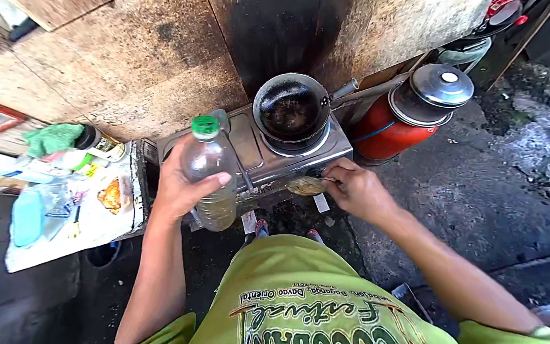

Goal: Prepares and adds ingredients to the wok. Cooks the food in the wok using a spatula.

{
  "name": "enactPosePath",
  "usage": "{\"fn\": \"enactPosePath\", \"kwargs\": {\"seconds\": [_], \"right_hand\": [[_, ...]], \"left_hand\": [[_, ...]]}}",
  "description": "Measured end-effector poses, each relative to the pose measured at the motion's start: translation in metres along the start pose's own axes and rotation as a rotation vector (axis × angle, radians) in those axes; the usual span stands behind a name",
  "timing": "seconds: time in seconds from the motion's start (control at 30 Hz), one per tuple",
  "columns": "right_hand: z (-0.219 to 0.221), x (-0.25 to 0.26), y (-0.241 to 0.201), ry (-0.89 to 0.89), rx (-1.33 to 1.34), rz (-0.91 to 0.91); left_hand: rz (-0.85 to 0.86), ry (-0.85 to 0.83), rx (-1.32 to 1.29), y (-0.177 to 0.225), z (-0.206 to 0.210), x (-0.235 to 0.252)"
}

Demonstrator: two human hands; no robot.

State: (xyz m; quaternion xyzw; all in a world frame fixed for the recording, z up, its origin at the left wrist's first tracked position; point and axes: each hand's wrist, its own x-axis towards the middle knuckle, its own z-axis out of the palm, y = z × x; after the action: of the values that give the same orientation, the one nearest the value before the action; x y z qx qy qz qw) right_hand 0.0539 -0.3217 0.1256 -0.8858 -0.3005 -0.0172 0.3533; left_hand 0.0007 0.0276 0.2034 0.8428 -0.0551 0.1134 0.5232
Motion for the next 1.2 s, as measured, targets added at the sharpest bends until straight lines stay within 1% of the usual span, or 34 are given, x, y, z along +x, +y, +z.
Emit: {"fn": "enactPosePath", "kwargs": {"seconds": [0.07,0.1,0.13,0.17,0.23,0.27,0.3,0.33,0.4,0.57,0.67,0.73,0.8,0.87,0.93,1.03,1.1,1.13,1.2], "right_hand": [[0.037,0.014,-0.006,0.084,0.105,0.104],[0.054,0.021,-0.008,0.121,0.220,0.219],[0.071,0.027,-0.009,0.146,0.391,0.382],[0.088,0.033,-0.008,0.177,0.614,0.584],[0.120,0.045,-0.006,0.314,1.048,0.971],[0.134,0.051,-0.005,0.380,1.201,1.106],[0.148,0.055,-0.006,0.428,1.304,1.192],[0.160,0.060,-0.008,0.456,1.359,1.244],[0.182,0.071,-0.013,0.485,1.386,1.306],[0.210,0.087,-0.025,0.419,1.252,1.355],[0.221,0.089,-0.018,0.393,1.134,1.363],[0.225,0.088,-0.013,0.344,1.028,1.364],[0.220,0.084,-0.013,0.242,0.896,1.330],[0.204,0.074,-0.016,0.135,0.777,1.251],[0.175,0.060,-0.026,0.087,0.673,1.098],[0.111,0.043,-0.061,0.111,0.476,0.691],[0.074,0.039,-0.076,0.139,0.250,0.396],[0.060,0.038,-0.079,0.140,0.115,0.295],[0.039,0.037,-0.080,0.134,-0.094,0.200]], "left_hand": [[-0.042,0.084,0.009,-0.007,-0.019,-0.015],[-0.051,0.114,0.016,-0.009,-0.026,-0.023],[-0.056,0.140,0.016,-0.012,-0.033,-0.030],[-0.063,0.162,0.010,-0.016,-0.038,-0.037],[-0.089,0.196,-0.012,-0.025,-0.044,-0.052],[-0.107,0.204,-0.029,-0.030,-0.046,-0.058],[-0.125,0.210,-0.046,-0.035,-0.047,-0.064],[-0.147,0.214,-0.060,-0.040,-0.048,-0.070],[-0.193,0.222,-0.074,-0.046,-0.046,-0.079],[-0.215,0.191,-0.090,-0.057,-0.038,-0.083],[-0.221,0.144,-0.066,-0.062,-0.028,-0.075],[-0.233,0.116,-0.033,-0.066,-0.020,-0.068],[-0.246,0.084,0.022,-0.067,-0.012,-0.060],[-0.238,0.054,0.097,-0.065,-0.002,-0.054],[-0.183,0.034,0.187,-0.062,0.012,-0.049],[-0.088,-0.008,0.368,-0.056,0.042,-0.046],[-0.009,-0.047,0.472,-0.048,0.065,-0.046],[0.037,-0.049,0.506,-0.044,0.076,-0.045],[0.137,-0.020,0.564,-0.036,0.091,-0.042]]}}
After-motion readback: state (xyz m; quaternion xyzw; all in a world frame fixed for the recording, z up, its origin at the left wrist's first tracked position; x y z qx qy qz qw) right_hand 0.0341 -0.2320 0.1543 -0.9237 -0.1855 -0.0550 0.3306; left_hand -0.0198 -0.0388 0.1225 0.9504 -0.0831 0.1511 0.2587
